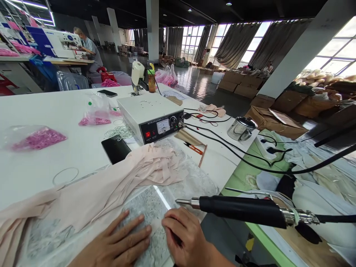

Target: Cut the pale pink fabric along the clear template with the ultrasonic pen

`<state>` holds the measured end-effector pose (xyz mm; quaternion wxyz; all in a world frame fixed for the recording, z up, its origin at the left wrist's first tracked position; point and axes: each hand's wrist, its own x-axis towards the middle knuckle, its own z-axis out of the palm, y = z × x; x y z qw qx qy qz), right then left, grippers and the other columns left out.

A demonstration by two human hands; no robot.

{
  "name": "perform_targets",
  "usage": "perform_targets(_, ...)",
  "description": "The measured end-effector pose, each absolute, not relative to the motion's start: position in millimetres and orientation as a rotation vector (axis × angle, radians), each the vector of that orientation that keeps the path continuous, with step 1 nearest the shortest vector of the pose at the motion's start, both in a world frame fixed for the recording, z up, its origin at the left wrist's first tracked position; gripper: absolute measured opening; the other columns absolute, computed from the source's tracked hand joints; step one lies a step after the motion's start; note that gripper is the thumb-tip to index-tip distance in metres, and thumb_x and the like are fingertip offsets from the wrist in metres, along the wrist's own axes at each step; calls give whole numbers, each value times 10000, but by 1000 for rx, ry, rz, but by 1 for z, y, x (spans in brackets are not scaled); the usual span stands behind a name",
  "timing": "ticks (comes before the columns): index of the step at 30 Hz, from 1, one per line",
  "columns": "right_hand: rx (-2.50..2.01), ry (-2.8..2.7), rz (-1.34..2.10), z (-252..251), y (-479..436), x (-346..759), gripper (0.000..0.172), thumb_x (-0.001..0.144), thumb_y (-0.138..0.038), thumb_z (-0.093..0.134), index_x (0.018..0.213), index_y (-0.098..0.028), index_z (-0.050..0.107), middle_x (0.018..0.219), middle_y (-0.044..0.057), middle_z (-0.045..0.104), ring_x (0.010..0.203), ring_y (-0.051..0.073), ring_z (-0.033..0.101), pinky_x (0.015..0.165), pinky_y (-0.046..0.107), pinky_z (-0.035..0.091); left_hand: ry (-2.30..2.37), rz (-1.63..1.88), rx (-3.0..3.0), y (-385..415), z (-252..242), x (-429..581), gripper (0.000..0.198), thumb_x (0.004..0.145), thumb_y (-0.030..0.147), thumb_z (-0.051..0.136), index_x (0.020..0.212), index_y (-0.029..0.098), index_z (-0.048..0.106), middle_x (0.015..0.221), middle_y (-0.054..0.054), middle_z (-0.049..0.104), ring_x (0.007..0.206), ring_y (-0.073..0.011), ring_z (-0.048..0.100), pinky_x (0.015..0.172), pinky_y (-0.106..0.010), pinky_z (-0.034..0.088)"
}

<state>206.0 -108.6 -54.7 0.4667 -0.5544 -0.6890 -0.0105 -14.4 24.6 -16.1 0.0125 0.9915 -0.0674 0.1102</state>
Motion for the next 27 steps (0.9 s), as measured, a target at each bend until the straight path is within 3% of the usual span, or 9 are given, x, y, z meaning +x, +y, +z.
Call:
perform_targets(5,-1334,-1744,-35,-54,-111,208,291,828,-43,553,1072,-170,647,892,109,708,730,206,661,663,336,572,-210,310,3122,23,-12,-16,417,995,192,544,1411,219,564,1465,24,563,1439,-189,423,1255,-407,51)
perform_targets(21,-1367,-1806,-84,-52,-113,210,272,813,-70,558,1042,-183,650,897,100,719,689,200,643,637,341,570,-178,353,3061,20,-7,-11,440,1023,237,544,1460,183,519,1422,-39,606,1410,-181,464,1239,-349,196)
perform_targets(27,-1363,-1782,-73,-47,-111,208,248,820,-79,550,1014,-191,658,892,102,723,697,202,659,632,341,584,-192,365,3082,23,-21,-11,470,1009,199,541,1477,221,500,1424,-4,600,1391,-177,485,1240,-372,143)
